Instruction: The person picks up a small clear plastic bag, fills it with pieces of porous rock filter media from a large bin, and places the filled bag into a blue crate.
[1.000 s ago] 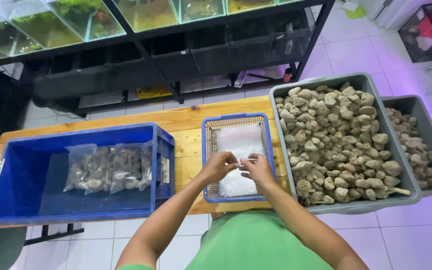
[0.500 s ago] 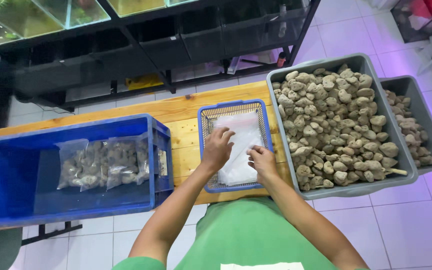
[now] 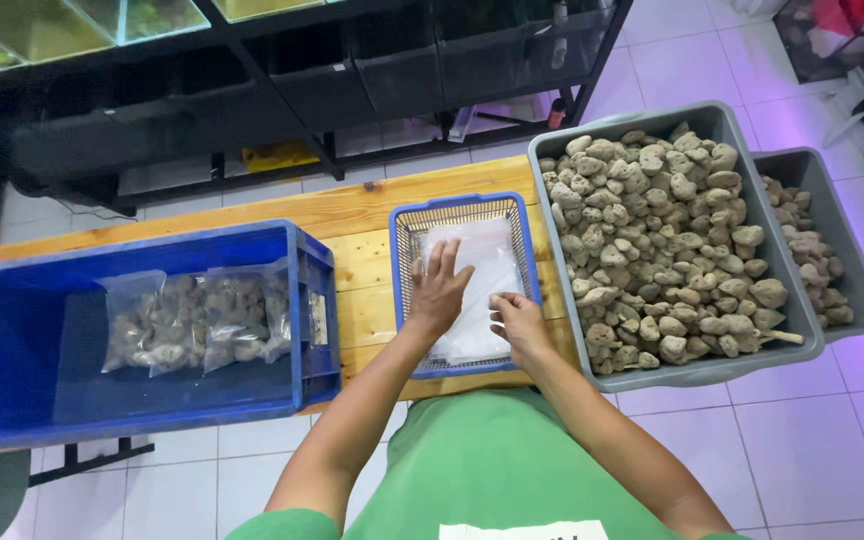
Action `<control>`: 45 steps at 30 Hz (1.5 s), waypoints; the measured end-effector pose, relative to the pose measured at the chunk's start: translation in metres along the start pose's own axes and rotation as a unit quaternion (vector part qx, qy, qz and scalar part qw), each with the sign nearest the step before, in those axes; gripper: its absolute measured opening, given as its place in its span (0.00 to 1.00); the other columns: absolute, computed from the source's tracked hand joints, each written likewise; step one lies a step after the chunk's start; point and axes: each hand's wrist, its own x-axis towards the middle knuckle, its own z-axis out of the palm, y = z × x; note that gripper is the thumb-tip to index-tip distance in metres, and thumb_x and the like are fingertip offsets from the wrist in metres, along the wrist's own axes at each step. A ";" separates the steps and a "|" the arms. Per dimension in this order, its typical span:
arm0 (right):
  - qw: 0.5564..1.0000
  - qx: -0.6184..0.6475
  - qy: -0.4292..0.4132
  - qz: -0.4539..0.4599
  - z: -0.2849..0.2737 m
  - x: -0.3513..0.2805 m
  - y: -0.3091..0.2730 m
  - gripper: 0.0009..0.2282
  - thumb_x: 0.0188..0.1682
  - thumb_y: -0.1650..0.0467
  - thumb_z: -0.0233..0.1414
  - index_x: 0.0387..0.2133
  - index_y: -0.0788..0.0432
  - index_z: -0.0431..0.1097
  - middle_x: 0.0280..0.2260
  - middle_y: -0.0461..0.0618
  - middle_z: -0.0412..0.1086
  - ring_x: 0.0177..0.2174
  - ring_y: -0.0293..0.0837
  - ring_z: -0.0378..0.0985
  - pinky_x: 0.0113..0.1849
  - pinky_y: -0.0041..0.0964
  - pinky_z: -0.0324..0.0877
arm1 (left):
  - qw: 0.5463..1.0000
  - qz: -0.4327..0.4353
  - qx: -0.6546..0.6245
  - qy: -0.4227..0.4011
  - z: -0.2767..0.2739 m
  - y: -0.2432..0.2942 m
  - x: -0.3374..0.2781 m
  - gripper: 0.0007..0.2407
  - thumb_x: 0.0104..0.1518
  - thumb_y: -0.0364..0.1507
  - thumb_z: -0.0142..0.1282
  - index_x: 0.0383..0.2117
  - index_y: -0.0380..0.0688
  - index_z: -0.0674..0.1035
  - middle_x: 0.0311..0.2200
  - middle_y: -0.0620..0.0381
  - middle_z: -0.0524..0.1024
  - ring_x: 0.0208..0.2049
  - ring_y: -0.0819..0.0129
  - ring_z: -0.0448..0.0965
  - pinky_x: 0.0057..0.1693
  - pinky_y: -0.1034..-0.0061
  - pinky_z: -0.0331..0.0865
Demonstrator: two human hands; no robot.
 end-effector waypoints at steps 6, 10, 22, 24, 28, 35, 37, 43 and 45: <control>1.000 -0.017 -0.024 -0.009 -0.003 0.014 0.006 0.08 0.42 0.69 0.53 0.34 0.59 0.68 0.28 0.43 0.67 0.29 0.37 0.74 0.32 0.32 0.72 | 0.953 -0.044 -0.168 -0.246 0.076 -0.022 -0.013 0.09 0.59 0.36 0.41 0.39 0.67 0.77 0.47 0.73 0.73 0.54 0.76 0.69 0.51 0.64 0.61; 0.999 -0.041 -0.024 -0.011 -0.008 0.003 -0.007 0.09 0.43 0.68 0.53 0.35 0.59 0.68 0.28 0.43 0.68 0.29 0.37 0.75 0.32 0.32 0.73 | 0.925 -0.079 -0.203 -0.310 0.081 -0.029 -0.009 0.11 0.59 0.40 0.41 0.41 0.66 0.77 0.50 0.74 0.72 0.55 0.74 0.67 0.52 0.57 0.63; 0.977 -0.021 -0.111 -0.183 -0.040 -0.080 -0.097 0.04 0.41 0.74 0.56 0.25 0.64 0.70 0.19 0.48 0.67 0.24 0.37 0.70 0.32 0.30 0.69 | 0.915 -0.109 -0.332 -0.200 0.035 -0.027 -0.004 0.11 0.53 0.29 0.51 0.43 0.51 0.78 0.45 0.51 0.75 0.50 0.52 0.73 0.51 0.56 0.68; 0.973 -0.055 -0.128 -0.182 -0.046 -0.067 -0.092 0.05 0.39 0.75 0.58 0.23 0.65 0.69 0.18 0.50 0.69 0.22 0.36 0.71 0.30 0.28 0.69 | 0.896 -0.205 -0.393 0.024 0.001 -0.019 0.009 0.09 0.49 0.20 0.51 0.36 0.45 0.78 0.32 0.55 0.76 0.36 0.62 0.78 0.45 0.71 0.71; 0.974 -0.054 -0.144 -0.165 -0.050 -0.064 -0.092 0.04 0.37 0.76 0.58 0.25 0.65 0.70 0.19 0.51 0.71 0.22 0.36 0.72 0.28 0.25 0.68 | 0.890 -0.172 -0.419 0.057 -0.069 0.023 0.014 0.04 0.49 0.23 0.55 0.28 0.48 0.78 0.23 0.60 0.74 0.28 0.65 0.77 0.39 0.74 0.70; 0.977 -0.052 -0.184 -0.099 -0.066 -0.047 -0.074 0.16 0.34 0.77 0.63 0.35 0.63 0.68 0.24 0.52 0.73 0.24 0.37 0.74 0.29 0.27 0.69 | 0.824 -0.167 -0.541 0.003 -0.101 0.085 0.000 0.11 0.40 0.31 0.69 0.23 0.45 0.76 0.17 0.59 0.73 0.22 0.68 0.74 0.35 0.78 0.68; 0.976 -0.042 -0.199 -0.074 -0.070 -0.053 -0.081 0.16 0.35 0.77 0.63 0.37 0.62 0.68 0.24 0.51 0.73 0.23 0.36 0.74 0.28 0.25 0.69 | 0.822 -0.193 -0.536 0.005 -0.095 0.091 -0.003 0.12 0.37 0.31 0.71 0.23 0.45 0.76 0.17 0.58 0.73 0.22 0.67 0.74 0.35 0.78 0.68; 0.969 0.001 -0.248 -0.014 -0.082 -0.041 -0.067 0.18 0.36 0.79 0.60 0.41 0.63 0.64 0.24 0.53 0.72 0.21 0.41 0.76 0.27 0.28 0.72 | 0.772 -0.295 -0.562 -0.036 -0.096 0.107 -0.016 0.12 0.38 0.24 0.69 0.27 0.42 0.76 0.19 0.58 0.76 0.24 0.71 0.73 0.36 0.77 0.69; 0.964 0.004 -0.265 -0.021 -0.082 -0.045 -0.068 0.18 0.37 0.77 0.60 0.41 0.63 0.63 0.25 0.53 0.73 0.23 0.41 0.77 0.28 0.26 0.73 | 0.678 -0.353 -0.643 -0.043 -0.089 0.107 -0.024 0.12 0.42 0.22 0.66 0.32 0.39 0.76 0.22 0.56 0.77 0.25 0.74 0.75 0.37 0.78 0.71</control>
